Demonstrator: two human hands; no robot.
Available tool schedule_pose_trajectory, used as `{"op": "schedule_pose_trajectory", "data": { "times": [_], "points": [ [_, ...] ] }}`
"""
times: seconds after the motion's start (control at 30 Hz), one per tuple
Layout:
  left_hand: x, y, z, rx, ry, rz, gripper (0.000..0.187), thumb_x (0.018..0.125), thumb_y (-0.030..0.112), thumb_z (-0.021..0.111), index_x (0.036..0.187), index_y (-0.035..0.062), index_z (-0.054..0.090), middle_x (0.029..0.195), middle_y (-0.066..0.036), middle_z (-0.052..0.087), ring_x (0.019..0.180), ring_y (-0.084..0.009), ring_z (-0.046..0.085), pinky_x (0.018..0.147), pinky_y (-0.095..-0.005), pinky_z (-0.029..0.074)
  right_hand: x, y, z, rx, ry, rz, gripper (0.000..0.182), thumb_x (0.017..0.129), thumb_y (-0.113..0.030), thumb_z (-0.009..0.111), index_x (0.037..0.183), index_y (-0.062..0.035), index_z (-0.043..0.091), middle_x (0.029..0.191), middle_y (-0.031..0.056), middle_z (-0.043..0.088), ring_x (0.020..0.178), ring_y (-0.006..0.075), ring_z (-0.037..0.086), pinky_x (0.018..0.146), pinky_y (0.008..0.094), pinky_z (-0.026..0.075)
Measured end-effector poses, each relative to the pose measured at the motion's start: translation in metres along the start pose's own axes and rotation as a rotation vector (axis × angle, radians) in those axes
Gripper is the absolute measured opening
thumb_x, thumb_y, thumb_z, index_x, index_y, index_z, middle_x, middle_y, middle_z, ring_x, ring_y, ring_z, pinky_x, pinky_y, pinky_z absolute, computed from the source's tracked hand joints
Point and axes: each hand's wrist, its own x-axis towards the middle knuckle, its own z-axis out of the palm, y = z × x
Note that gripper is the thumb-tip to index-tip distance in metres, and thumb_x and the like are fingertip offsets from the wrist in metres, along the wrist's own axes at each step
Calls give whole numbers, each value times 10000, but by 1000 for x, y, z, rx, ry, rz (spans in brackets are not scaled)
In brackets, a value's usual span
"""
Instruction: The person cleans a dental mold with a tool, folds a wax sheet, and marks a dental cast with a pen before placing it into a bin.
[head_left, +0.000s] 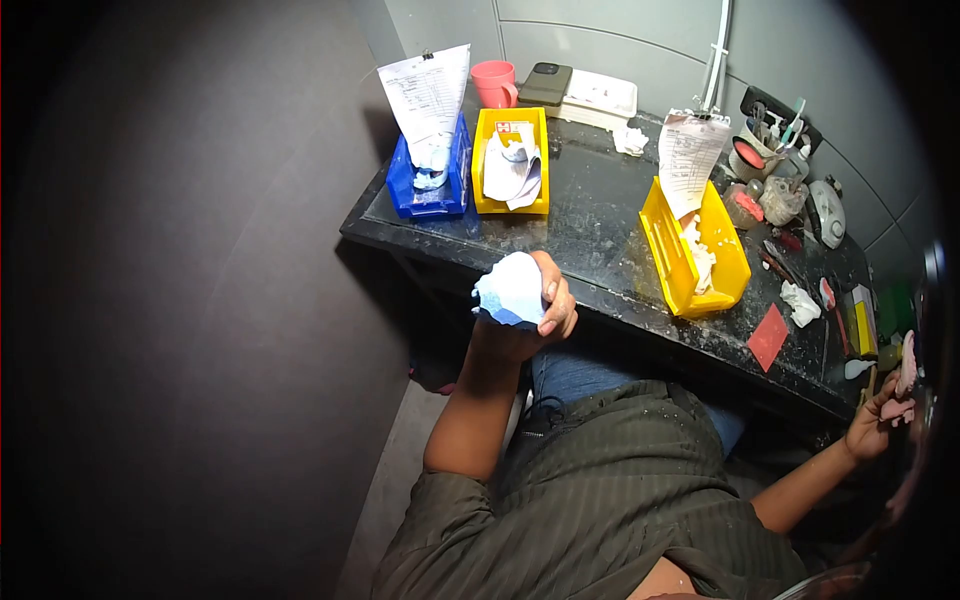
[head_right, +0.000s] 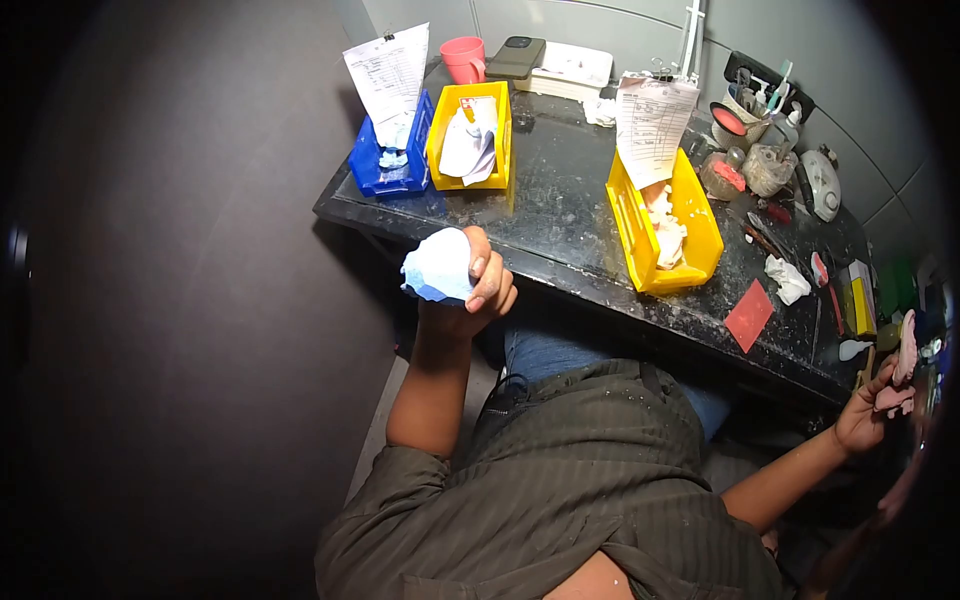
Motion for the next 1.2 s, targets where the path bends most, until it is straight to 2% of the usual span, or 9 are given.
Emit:
{"op": "schedule_pose_trajectory", "data": {
  "times": [0.23, 0.3, 0.33, 0.87, 0.93, 0.97, 1.03, 1.1, 1.2],
  "points": [
    [-1, -4, -2, -66, 39, -58, 457, 975, 475, 570, 1065, 28, 548, 627, -26, 531, 495, -111, 451, 484, -282, 329, 21, 5, 79, -480, -24, -21, 595, 956, -12, 526, 1488, 111, 288, 1563, 273, 313, 1383, 418, 421, 1183, 449, 367],
    [-2, -6, -2, -81, 68, -64, 476, 980, 473, 563, 1098, 12, 554, 621, -20, 526, 487, -106, 443, 476, -279, 320, 59, 4, 160, -2268, -525, 272, 560, 929, 16, 514, 1462, 106, 365, 1527, 244, 414, 1332, 378, 491, 1125, 411, 395],
    [-3, -7, -3, -76, 64, -51, 496, 982, 478, 558, 1123, 2, 553, 621, -15, 524, 487, -100, 439, 476, -276, 317, 59, 10, 159, -2321, -533, 199, 519, 903, 48, 490, 1419, 91, 456, 1470, 215, 505, 1284, 345, 535, 1069, 398, 413],
    [-35, -22, -31, -313, 343, -99, 344, 1015, 377, 533, 1202, 95, 468, 721, 54, 526, 626, -85, 441, 599, -272, 328, -19, 6, 8, -118, 146, -73, 624, 1027, -131, 399, 1567, 28, 130, 1591, 190, 314, 1483, 328, 295, 1201, 482, 322],
    [-30, -23, -27, -238, 305, -37, 437, 903, 86, 710, 1228, 114, 420, 750, 52, 535, 646, -82, 436, 590, -265, 336, 35, -32, 90, -2061, -144, 152, 420, 1023, -84, 374, 1401, 75, 465, 1351, 174, 609, 1235, 328, 587, 1083, 423, 450],
    [-26, -16, -22, -178, 251, -36, 499, 866, 67, 746, 1231, 108, 408, 755, 44, 545, 637, -86, 443, 584, -269, 346, 50, -37, 121, -2152, -51, 135, 420, 1023, -84, 374, 1401, 75, 465, 1351, 174, 609, 1235, 328, 587, 1083, 423, 450],
    [-25, -16, -31, -44, 196, -27, 507, 870, 101, 747, 1231, 103, 390, 758, 36, 555, 627, -94, 449, 576, -272, 350, 71, -29, 157, -1548, -3, 488, 401, 999, -47, 474, 1375, 90, 448, 1345, 219, 548, 1164, 320, 613, 1025, 352, 531],
    [-24, -18, -34, 42, 128, -6, 339, 964, 236, 615, 1176, 81, 401, 732, -21, 573, 603, -139, 465, 578, -308, 370, 14, 45, 98, 84, 237, -222, 488, 992, -66, 537, 1426, 79, 365, 1405, 242, 470, 1171, 300, 616, 1047, 372, 538],
    [-8, -28, -31, 0, 129, -60, 427, 910, 256, 700, 1161, 79, 403, 748, -23, 575, 602, -144, 463, 573, -306, 371, -10, 11, 69, 38, 224, -242, 568, 990, -126, 575, 1430, 128, 321, 1523, 262, 346, 1415, 377, 397, 1104, 440, 492]
  ]
}}
